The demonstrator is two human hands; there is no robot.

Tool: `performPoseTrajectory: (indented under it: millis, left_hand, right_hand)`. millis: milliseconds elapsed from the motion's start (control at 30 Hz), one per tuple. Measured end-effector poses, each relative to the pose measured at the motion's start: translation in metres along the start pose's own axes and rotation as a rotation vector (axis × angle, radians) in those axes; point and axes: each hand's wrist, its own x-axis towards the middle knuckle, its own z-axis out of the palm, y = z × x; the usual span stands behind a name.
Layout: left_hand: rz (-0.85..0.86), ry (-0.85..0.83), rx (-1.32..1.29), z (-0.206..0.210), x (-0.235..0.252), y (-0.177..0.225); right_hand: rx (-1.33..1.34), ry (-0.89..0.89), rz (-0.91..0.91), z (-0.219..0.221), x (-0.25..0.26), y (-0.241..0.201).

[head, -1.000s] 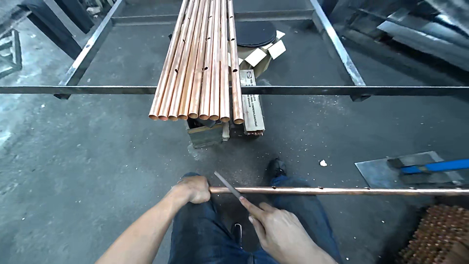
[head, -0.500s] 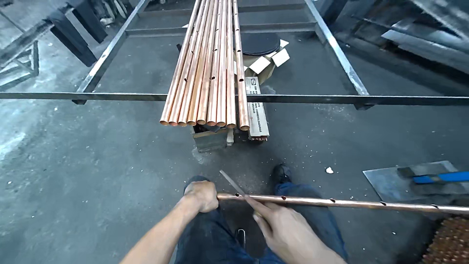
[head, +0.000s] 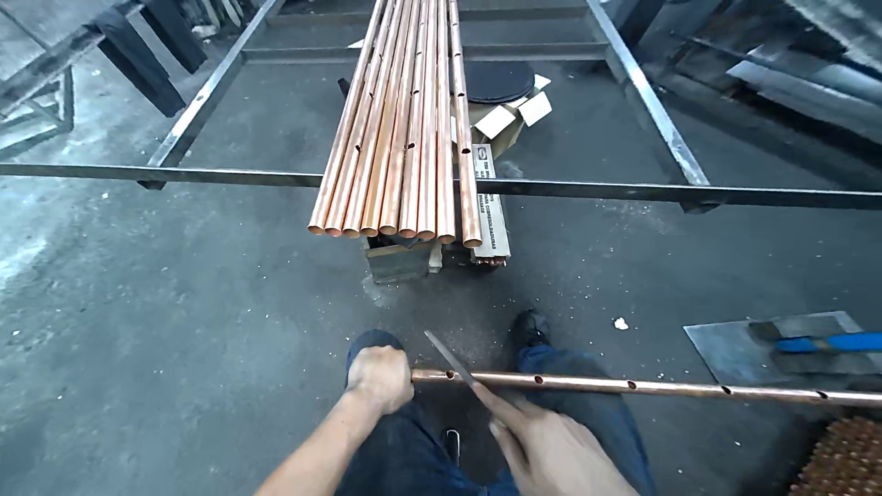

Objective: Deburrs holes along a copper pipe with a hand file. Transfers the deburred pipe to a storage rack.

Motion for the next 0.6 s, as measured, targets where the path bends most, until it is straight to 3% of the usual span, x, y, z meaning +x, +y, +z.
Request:
performPoseTrajectory:
  millis: [133, 233, 367, 500, 600]
  left_hand:
    - [0.015, -0.011, -0.006, 0.002, 0.001, -0.001]
    - [0.016, 0.017, -0.023, 0.007, 0.001, -0.002]
    - [0.020, 0.049, -0.019, 0.013, 0.000, -0.005]
    - [0.017, 0.062, -0.019, 0.016, -0.003, -0.007]
    - [0.027, 0.053, -0.026, 0.017, -0.003, -0.007]
  right_hand:
    - [0.011, -0.051, -0.032, 0.010, -0.052, 0.005]
    - [0.010, -0.019, -0.019, 0.021, -0.009, -0.004]
    - [-0.072, -0.134, 0.054, 0.007, 0.054, -0.023]
    - [-0.002, -0.019, -0.009, 0.003, -0.007, -0.014]
    - [0.002, -0.058, -0.028, 0.007, -0.050, -0.009]
